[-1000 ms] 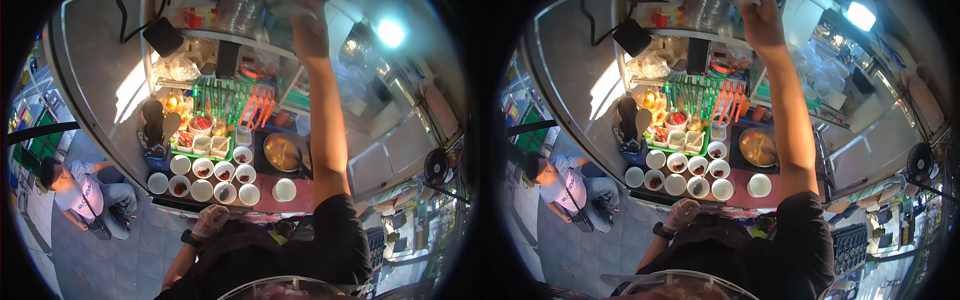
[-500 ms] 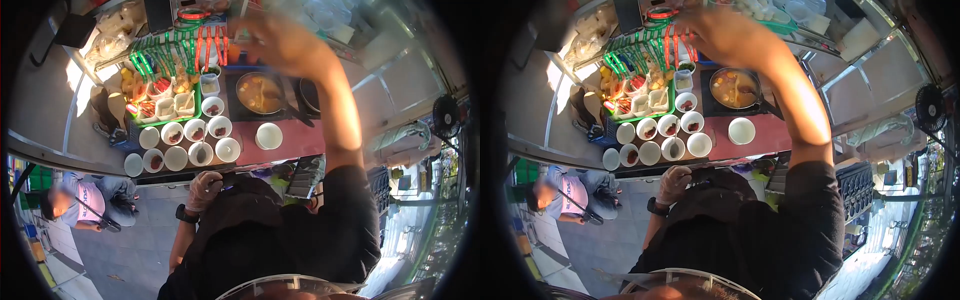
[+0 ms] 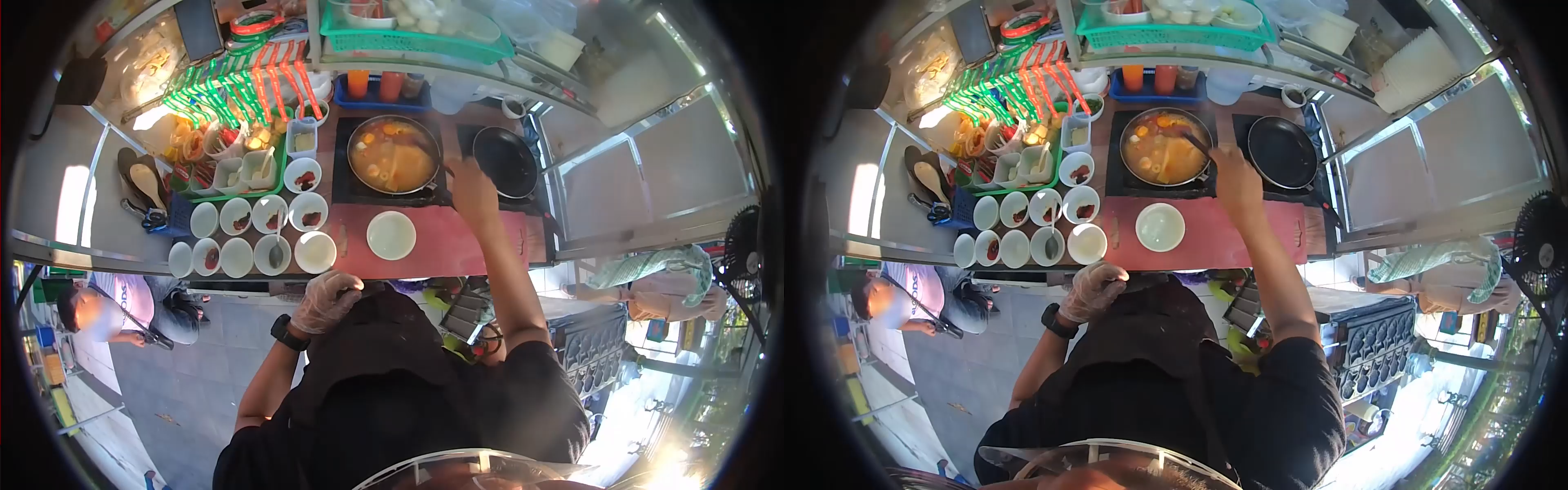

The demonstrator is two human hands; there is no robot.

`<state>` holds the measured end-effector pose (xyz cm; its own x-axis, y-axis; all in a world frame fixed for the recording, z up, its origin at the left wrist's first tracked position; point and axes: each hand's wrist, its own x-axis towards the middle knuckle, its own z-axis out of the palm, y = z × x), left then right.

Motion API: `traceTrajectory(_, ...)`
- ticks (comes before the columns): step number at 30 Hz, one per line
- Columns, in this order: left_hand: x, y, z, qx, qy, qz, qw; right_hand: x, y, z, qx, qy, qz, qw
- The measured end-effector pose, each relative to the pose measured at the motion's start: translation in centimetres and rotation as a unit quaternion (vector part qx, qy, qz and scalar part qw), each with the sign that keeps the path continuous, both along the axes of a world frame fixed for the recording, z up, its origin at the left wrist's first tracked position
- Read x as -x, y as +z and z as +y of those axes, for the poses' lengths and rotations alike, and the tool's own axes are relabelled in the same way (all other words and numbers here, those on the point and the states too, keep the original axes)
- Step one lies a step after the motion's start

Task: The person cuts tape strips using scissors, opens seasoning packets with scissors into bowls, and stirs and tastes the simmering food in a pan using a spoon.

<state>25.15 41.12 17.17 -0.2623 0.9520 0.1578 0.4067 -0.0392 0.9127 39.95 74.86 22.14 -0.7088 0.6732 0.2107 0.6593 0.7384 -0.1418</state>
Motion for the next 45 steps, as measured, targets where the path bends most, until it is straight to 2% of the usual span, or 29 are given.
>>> traceTrajectory(2, -1.6, -0.3, 1.6, -0.034, -0.022, 0.013, 0.999, 2.4, 0.4, 1.5, 0.021, 0.055, 0.033, 0.998)
traceTrajectory(5, -4.1, -0.3, 2.9, -0.045, -0.031, 0.003, 0.998, 6.4, -1.2, 3.3, 0.062, 0.056, -0.025, 0.996)
traceTrajectory(8, -5.3, 0.0, 2.2, -0.012, -0.007, 0.008, 1.0, 8.3, -1.8, 3.8, 0.073, 0.112, -0.037, 0.99)
traceTrajectory(10, -6.0, -0.5, 1.1, 0.016, 0.024, -0.021, 0.999, 7.1, -2.0, 4.7, 0.067, 0.154, -0.099, 0.981)
traceTrajectory(14, -6.3, -0.9, 0.6, 0.039, 0.066, -0.016, 0.997, 7.0, 0.3, 7.7, 0.032, 0.123, -0.093, 0.988)
traceTrajectory(17, -4.9, 1.7, 2.6, 0.022, 0.054, 0.016, 0.998, 8.2, -4.1, 10.6, 0.024, 0.101, -0.044, 0.994)
traceTrajectory(19, -3.5, 3.7, 4.7, -0.027, 0.073, 0.013, 0.997, 7.3, -6.3, 10.5, 0.038, 0.117, -0.058, 0.991)
traceTrajectory(22, 0.2, 9.2, 8.8, -0.106, 0.082, 0.201, 0.97, 4.8, -2.9, 8.6, 0.068, 0.104, -0.053, 0.991)
traceTrajectory(24, 2.0, 12.9, 12.3, -0.186, 0.128, 0.281, 0.933, 3.0, -2.4, 9.0, 0.067, 0.061, 0.029, 0.995)
traceTrajectory(26, 4.3, 16.9, 15.9, -0.228, 0.197, 0.334, 0.893, 2.2, -4.4, 9.3, 0.069, 0.054, -0.001, 0.996)
traceTrajectory(27, 4.9, 18.9, 18.2, -0.266, 0.228, 0.295, 0.889, 1.8, -5.0, 9.5, 0.071, 0.05, -0.032, 0.996)
traceTrajectory(29, 7.3, 22.3, 21.5, -0.249, 0.286, 0.317, 0.87, 0.5, -3.7, 7.3, 0.072, 0.042, -0.038, 0.996)
traceTrajectory(31, 11.9, 23.5, 25.5, -0.25, 0.322, 0.371, 0.834, -1.1, -4.2, 6.5, 0.054, 0.075, 0.105, 0.99)
traceTrajectory(33, 14.2, 24.0, 27.7, -0.252, 0.327, 0.399, 0.818, -1.7, -4.8, 7.0, 0.084, 0.034, 0.085, 0.992)
traceTrajectory(35, 14.2, 25.6, 28.3, -0.041, 0.309, 0.311, 0.898, -2.0, -5.6, 7.0, 0.101, 0.02, 0.004, 0.995)
traceTrajectory(36, 14.2, 25.3, 28.5, -0.04, 0.306, 0.308, 0.9, -2.2, -6.2, 6.8, 0.102, 0.017, 0.001, 0.995)
traceTrajectory(38, 14.5, 24.6, 28.7, -0.084, 0.324, 0.3, 0.893, -2.4, -6.6, 6.2, 0.097, 0.071, 0.094, 0.988)
traceTrajectory(41, 15.8, 24.6, 28.9, -0.086, 0.321, 0.34, 0.88, -2.3, -5.0, 7.0, 0.082, 0.035, 0.114, 0.99)
traceTrajectory(43, 16.3, 25.2, 29.1, -0.054, 0.32, 0.34, 0.883, -2.0, -7.2, 8.0, 0.08, 0.055, 0.099, 0.99)
traceTrajectory(44, 15.8, 25.5, 29.4, -0.103, 0.351, 0.368, 0.855, -1.7, -7.8, 8.4, 0.073, 0.076, 0.088, 0.991)
traceTrajectory(45, 15.3, 26.1, 29.5, -0.152, 0.383, 0.394, 0.821, -1.7, -6.1, 7.8, 0.072, 0.082, 0.089, 0.99)
